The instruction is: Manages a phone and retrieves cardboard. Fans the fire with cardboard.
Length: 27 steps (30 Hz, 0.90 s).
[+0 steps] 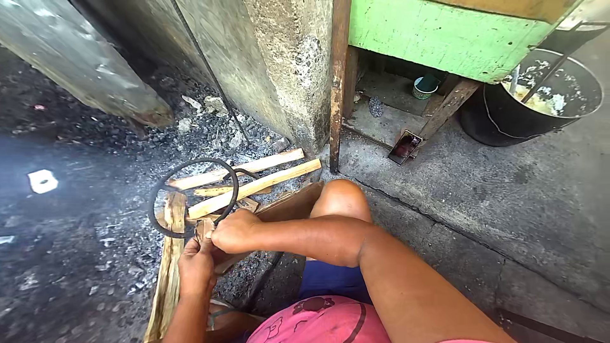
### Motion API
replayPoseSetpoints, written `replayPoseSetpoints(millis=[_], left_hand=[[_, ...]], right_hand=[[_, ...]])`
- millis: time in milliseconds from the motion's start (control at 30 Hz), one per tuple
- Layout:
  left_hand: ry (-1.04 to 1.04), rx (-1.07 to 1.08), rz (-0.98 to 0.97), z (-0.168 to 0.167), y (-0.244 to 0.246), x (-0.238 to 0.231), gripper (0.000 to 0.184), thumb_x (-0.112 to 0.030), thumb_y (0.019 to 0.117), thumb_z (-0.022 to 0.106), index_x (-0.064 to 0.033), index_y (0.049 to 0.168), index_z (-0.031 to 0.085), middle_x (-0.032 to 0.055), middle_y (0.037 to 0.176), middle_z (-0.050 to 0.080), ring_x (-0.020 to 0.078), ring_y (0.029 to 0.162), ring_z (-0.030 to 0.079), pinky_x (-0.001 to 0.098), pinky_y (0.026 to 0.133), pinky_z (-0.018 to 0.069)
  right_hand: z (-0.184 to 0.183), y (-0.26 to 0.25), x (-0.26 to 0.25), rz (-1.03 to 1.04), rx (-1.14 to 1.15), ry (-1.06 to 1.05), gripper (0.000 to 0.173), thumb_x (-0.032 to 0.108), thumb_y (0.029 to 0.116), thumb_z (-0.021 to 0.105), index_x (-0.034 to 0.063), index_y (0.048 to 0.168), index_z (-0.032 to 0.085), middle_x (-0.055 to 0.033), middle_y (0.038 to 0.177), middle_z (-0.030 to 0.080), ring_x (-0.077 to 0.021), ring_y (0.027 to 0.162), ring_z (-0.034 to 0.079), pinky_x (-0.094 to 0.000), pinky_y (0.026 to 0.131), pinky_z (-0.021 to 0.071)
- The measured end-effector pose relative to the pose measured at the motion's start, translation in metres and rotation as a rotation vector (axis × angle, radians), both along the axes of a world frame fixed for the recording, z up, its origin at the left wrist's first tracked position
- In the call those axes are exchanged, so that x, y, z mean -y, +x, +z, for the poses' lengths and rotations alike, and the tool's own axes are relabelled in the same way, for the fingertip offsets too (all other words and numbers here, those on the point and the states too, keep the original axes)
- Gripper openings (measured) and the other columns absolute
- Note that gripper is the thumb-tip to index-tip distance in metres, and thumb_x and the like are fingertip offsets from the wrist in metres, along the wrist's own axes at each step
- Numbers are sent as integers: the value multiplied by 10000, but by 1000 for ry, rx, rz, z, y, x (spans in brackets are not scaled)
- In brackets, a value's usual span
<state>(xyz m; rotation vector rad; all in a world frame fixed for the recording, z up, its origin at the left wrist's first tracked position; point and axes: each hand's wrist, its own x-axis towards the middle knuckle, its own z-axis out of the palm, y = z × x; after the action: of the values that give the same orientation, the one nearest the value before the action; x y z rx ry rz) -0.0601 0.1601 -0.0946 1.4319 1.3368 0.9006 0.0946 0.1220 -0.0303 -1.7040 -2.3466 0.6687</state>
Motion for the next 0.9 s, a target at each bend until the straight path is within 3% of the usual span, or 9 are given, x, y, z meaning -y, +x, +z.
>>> replayPoseSetpoints(millis=[67, 167, 267, 333, 500, 667, 800, 900], left_hand=[[49, -28, -137, 8, -11, -2, 128, -144, 1060, 520, -71, 987, 595, -67, 837, 643, 8, 790, 645, 230, 779, 563], [59, -154, -219, 21, -18, -4, 190, -169, 1061, 531, -19, 1069, 647, -22, 917, 684, 10, 845, 668, 241, 814, 574], [74, -193, -185, 31, -13, -3, 208, -141, 1060, 526, 15, 1097, 658, 50, 981, 693, 58, 899, 671, 296, 857, 570], [72, -223, -135, 32, -12, -6, 202, -122, 1053, 542, 25, 1087, 677, 93, 998, 703, 117, 927, 680, 360, 887, 567], [-23, -252, 0, 5, -15, -13, 229, -206, 1056, 569, -21, 1071, 703, 130, 968, 721, 221, 909, 699, 484, 878, 560], [-165, -150, 134, -19, -21, -11, 274, -243, 1062, 563, 7, 1046, 675, 138, 888, 694, 220, 786, 672, 446, 769, 567], [-176, -46, -17, -9, -27, -6, 303, -273, 1086, 514, -14, 1096, 670, 113, 944, 705, 188, 851, 686, 407, 819, 580], [-156, -78, -137, -5, -36, -5, 265, -237, 1081, 528, -17, 1070, 676, 89, 950, 698, 162, 874, 672, 387, 851, 564]], right_hand=[[6, 12, -5, -54, -78, -44, 243, 156, 1034, 546, -14, 1132, 690, -195, 1149, 699, -377, 1100, 668, -612, 841, 531], [14, 21, -13, -104, -124, -63, 298, 246, 1039, 573, 4, 1171, 687, -184, 1182, 702, -360, 1153, 658, -609, 919, 519], [15, 25, -13, -86, -160, -67, 319, 267, 1050, 579, -1, 1173, 700, -211, 1162, 708, -388, 1146, 662, -628, 942, 512], [10, 22, -16, -85, -168, -52, 293, 267, 1027, 623, -2, 1089, 723, -224, 1096, 714, -411, 1091, 675, -646, 910, 518], [3, -4, -6, -58, 17, -19, 192, 171, 992, 615, 22, 1012, 735, -192, 1045, 727, -405, 1030, 692, -644, 823, 540], [5, -23, 9, 39, 105, -57, 196, 92, 1014, 544, -9, 1077, 700, -212, 1062, 719, -415, 1036, 694, -620, 821, 541], [7, -7, -4, -43, 100, -90, 200, 149, 994, 593, -1, 972, 722, -209, 1032, 722, -417, 1016, 695, -642, 795, 538], [5, 6, -13, -53, 93, -61, 263, 230, 1018, 574, 13, 987, 718, -197, 1041, 726, -403, 1043, 694, -636, 826, 533]])
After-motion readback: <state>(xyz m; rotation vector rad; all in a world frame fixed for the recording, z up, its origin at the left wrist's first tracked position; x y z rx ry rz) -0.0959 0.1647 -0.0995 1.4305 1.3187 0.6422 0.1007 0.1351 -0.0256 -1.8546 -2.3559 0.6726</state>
